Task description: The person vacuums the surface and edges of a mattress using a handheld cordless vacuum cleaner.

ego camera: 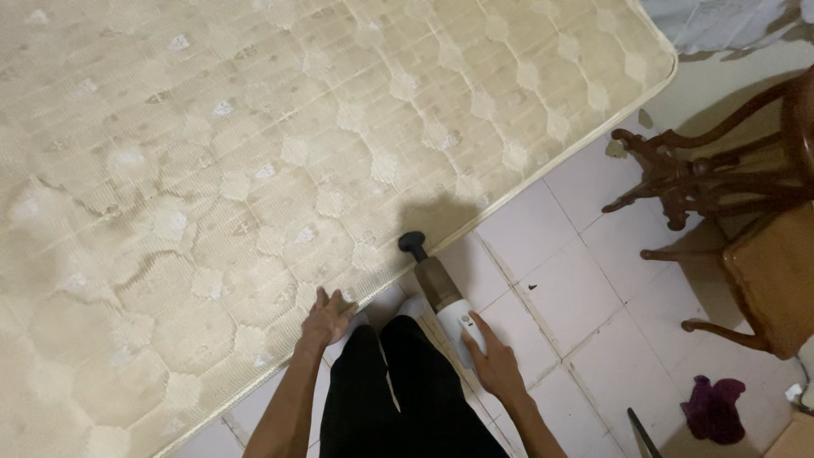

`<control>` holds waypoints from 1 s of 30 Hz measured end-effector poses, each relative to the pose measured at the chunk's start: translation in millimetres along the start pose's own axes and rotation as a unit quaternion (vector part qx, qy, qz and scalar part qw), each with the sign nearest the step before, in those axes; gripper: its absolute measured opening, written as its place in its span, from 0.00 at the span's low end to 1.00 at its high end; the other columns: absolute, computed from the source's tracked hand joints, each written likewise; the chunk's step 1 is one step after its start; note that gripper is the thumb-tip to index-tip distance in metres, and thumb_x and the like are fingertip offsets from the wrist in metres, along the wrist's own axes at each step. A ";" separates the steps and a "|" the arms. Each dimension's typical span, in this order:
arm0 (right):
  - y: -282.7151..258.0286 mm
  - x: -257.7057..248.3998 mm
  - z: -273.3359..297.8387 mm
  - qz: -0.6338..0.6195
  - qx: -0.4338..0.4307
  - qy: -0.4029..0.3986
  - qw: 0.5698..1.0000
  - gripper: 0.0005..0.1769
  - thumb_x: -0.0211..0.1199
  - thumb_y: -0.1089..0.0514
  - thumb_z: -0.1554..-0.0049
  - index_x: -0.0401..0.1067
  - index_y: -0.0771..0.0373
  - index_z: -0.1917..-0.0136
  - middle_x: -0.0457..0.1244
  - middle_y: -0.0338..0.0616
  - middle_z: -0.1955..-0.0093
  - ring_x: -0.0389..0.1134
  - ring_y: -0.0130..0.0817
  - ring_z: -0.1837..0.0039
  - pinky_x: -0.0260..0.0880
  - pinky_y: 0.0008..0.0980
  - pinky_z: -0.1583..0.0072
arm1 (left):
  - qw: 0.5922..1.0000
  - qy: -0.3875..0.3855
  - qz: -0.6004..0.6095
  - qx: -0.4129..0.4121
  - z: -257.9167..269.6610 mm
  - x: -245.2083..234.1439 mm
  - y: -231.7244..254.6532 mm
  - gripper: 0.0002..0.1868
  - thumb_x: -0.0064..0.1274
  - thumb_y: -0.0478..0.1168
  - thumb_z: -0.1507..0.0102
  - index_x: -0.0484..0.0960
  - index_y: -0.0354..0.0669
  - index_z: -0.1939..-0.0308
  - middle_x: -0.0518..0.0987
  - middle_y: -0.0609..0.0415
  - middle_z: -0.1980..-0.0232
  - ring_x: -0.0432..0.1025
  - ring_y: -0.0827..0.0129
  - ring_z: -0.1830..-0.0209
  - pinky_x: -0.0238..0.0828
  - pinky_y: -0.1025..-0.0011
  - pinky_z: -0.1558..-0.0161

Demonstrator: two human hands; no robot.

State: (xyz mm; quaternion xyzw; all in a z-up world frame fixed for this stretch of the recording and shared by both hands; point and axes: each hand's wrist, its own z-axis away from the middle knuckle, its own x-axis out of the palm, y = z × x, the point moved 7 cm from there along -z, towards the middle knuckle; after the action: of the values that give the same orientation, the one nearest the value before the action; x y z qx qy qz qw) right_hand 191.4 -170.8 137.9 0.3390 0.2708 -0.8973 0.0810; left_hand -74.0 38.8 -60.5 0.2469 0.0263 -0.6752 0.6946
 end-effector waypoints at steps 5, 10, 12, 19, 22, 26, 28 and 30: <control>20.6 -0.6 12.2 0.027 0.077 -0.032 0.996 0.34 0.51 0.35 0.40 0.58 0.34 0.21 0.71 0.60 0.41 0.73 0.60 0.39 0.71 0.49 0.36 | 1.000 -0.010 -0.017 -0.011 6.2 15.8 -14.9 0.41 0.39 0.66 0.32 0.47 0.63 0.18 0.32 0.49 0.14 0.41 0.49 0.15 0.47 0.42 0.22; 25.1 -6.0 14.5 0.027 0.013 -0.014 0.999 0.33 0.53 0.35 0.40 0.57 0.36 0.22 0.70 0.62 0.42 0.71 0.63 0.40 0.70 0.51 0.39 | 1.000 0.008 -0.009 -0.022 14.9 14.3 -16.4 0.40 0.43 0.64 0.33 0.51 0.65 0.19 0.39 0.51 0.14 0.49 0.47 0.17 0.52 0.45 0.23; 28.7 -4.4 17.5 0.039 0.046 -0.037 0.997 0.34 0.52 0.35 0.40 0.56 0.35 0.21 0.70 0.62 0.43 0.72 0.63 0.41 0.70 0.51 0.39 | 1.000 0.016 -0.001 -0.012 21.6 15.7 -18.9 0.39 0.44 0.63 0.34 0.55 0.66 0.20 0.44 0.51 0.14 0.54 0.47 0.19 0.57 0.49 0.23; 30.2 5.8 7.1 0.031 0.031 -0.048 0.998 0.35 0.51 0.34 0.40 0.56 0.36 0.21 0.71 0.61 0.44 0.75 0.60 0.44 0.73 0.49 0.41 | 0.998 0.068 0.018 -0.006 20.4 17.0 -43.0 0.42 0.44 0.65 0.34 0.50 0.63 0.19 0.42 0.48 0.15 0.51 0.48 0.19 0.54 0.58 0.23; 24.9 11.2 -0.9 0.014 -0.020 -0.025 0.999 0.35 0.51 0.34 0.40 0.57 0.38 0.22 0.71 0.62 0.46 0.74 0.59 0.44 0.72 0.49 0.43 | 0.997 0.062 0.026 -0.031 29.5 10.2 -49.1 0.42 0.44 0.65 0.34 0.49 0.65 0.19 0.41 0.47 0.15 0.51 0.50 0.18 0.54 0.59 0.23; 21.8 10.4 -2.6 0.071 0.023 -0.052 0.996 0.36 0.49 0.35 0.38 0.54 0.37 0.19 0.72 0.65 0.52 0.74 0.61 0.48 0.71 0.51 0.44 | 0.997 0.026 0.050 -0.053 41.0 4.7 -52.9 0.37 0.40 0.62 0.32 0.54 0.65 0.20 0.45 0.45 0.15 0.55 0.49 0.19 0.56 0.58 0.23; 17.8 9.8 -2.9 0.058 0.044 -0.070 0.995 0.35 0.49 0.34 0.38 0.54 0.36 0.19 0.72 0.64 0.53 0.76 0.58 0.50 0.72 0.50 0.45 | 0.997 0.026 0.060 -0.045 38.2 6.6 -53.1 0.36 0.40 0.61 0.31 0.54 0.63 0.20 0.46 0.45 0.15 0.56 0.48 0.20 0.57 0.57 0.23; 14.8 7.0 -4.1 0.044 0.039 -0.069 0.996 0.35 0.49 0.34 0.39 0.54 0.36 0.20 0.72 0.63 0.54 0.77 0.56 0.51 0.73 0.48 0.45 | 0.996 0.055 0.063 -0.024 35.0 6.1 -50.7 0.39 0.41 0.62 0.31 0.48 0.59 0.19 0.45 0.45 0.16 0.54 0.46 0.21 0.57 0.58 0.23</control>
State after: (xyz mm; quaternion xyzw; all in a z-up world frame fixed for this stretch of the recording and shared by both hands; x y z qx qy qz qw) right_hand 193.3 -180.7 124.4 0.2911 0.2138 -0.9241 0.1251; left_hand -132.1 21.6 -47.6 0.2680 0.0651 -0.6148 0.7389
